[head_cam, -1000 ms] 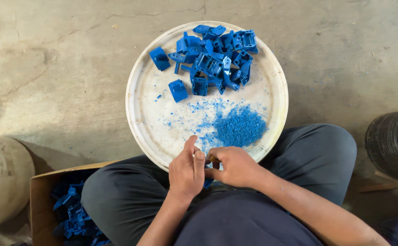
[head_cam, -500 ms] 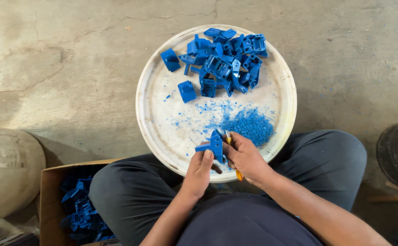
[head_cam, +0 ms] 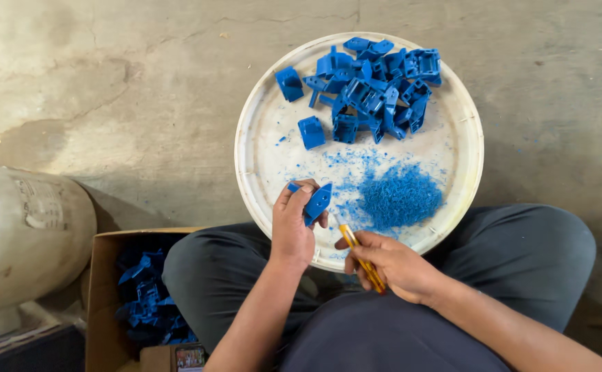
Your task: The person trims excess plastic from blue components using a small yellow knife, placing the finished parts into a box on the floor.
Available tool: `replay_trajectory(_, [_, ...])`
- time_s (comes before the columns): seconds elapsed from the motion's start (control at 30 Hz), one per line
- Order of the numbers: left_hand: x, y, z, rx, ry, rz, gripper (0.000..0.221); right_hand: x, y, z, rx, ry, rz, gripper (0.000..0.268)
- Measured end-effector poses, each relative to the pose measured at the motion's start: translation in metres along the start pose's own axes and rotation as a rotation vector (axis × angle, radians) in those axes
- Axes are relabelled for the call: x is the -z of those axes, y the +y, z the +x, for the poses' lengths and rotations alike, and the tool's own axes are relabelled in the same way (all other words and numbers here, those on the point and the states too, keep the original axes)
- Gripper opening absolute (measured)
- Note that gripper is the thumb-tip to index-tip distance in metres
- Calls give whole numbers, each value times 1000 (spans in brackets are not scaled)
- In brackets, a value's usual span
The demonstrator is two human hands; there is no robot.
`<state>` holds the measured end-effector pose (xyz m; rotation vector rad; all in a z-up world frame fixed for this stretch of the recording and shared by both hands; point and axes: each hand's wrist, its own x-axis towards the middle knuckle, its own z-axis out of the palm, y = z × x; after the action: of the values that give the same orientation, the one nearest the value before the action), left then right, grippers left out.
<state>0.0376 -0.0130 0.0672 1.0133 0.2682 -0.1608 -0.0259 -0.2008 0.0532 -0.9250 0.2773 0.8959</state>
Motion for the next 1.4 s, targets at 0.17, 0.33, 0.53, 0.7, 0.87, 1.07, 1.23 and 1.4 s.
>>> replay_trajectory(0.17, [3,11,-4,-49,-13,81,5,12,4,5,303,87,-667,33])
replay_trajectory(0.33, [-1,19,-12,-5,4,291,6,-11,-23,-8,273,219,-992,36])
replay_trajectory(0.53, [3,7,-12,-80,-74,240,6,-20,-30,-11,330,198,-1002,33])
replay_trajectory(0.7, [5,-5,-11,-188,-140,168,9,-21,-25,-12,217,166,-917,31])
replay_trajectory(0.87, [-2,-6,-15,-188,-120,97,9,-16,-17,-12,135,99,-701,32])
replay_trajectory(1.07, [-6,-5,-18,-188,-18,185,9,-8,-12,-14,296,258,-860,30])
replay_trajectory(1.23, [-4,-10,-18,-266,-69,178,11,-13,-18,-23,512,313,-1203,34])
replay_trajectory(1.4, [-4,-13,-21,-310,-82,248,10,-20,-23,-27,618,398,-1291,32])
